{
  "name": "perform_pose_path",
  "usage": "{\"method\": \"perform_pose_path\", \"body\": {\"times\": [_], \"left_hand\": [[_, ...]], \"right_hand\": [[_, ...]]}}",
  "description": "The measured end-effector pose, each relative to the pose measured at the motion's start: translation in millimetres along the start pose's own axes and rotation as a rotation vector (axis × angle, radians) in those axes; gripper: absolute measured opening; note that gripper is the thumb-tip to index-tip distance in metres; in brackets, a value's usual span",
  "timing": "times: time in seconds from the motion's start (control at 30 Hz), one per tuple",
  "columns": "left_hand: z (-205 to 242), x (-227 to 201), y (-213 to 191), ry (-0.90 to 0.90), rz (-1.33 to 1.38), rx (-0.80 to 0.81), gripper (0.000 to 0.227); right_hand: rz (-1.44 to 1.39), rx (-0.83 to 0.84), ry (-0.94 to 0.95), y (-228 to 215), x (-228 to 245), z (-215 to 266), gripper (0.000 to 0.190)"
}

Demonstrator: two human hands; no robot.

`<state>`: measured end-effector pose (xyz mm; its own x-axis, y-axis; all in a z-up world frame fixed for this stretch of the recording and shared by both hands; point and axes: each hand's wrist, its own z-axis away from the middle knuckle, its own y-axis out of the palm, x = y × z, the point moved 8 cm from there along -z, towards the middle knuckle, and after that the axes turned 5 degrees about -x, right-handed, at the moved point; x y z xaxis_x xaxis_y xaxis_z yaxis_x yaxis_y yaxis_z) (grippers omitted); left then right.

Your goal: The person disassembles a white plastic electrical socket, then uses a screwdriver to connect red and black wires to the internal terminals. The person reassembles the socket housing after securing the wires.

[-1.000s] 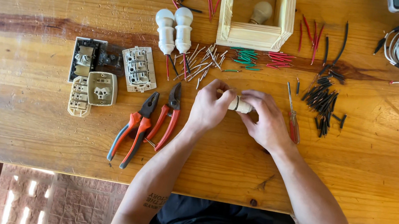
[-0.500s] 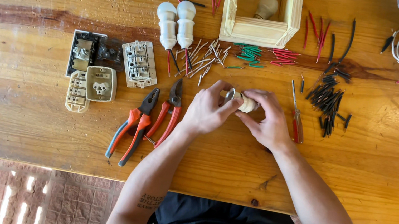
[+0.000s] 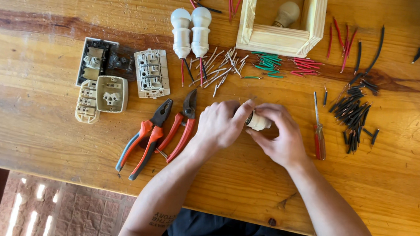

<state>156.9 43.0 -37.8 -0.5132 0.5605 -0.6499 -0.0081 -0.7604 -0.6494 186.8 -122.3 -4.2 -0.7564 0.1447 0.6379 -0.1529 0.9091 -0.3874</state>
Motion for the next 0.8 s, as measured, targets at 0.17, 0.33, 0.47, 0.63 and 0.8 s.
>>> {"method": "perform_pose_path", "body": {"times": [0.17,0.33,0.47,0.63,0.8], "left_hand": [[7.2,-21.0,0.0,0.280,0.343,0.179,0.053],[-2.2,-14.4,9.1,0.289,0.372,0.172,0.045],[0.6,-15.0,5.8,0.251,0.206,0.070,0.044],[-1.1,-8.3,22.9,0.273,0.462,0.242,0.044],[-16.9,2.8,36.0,0.259,0.680,0.246,0.043]], "right_hand": [[-0.403,0.092,0.386,6.7,-47.3,30.8,0.046],[-0.343,0.076,0.324,-6.0,-29.5,8.9,0.045],[-0.241,0.127,0.202,-1.2,-12.1,-2.5,0.042],[-0.408,0.096,0.387,0.1,-42.9,18.5,0.045],[-0.409,0.087,0.430,-1.2,-37.2,12.7,0.047]]}}
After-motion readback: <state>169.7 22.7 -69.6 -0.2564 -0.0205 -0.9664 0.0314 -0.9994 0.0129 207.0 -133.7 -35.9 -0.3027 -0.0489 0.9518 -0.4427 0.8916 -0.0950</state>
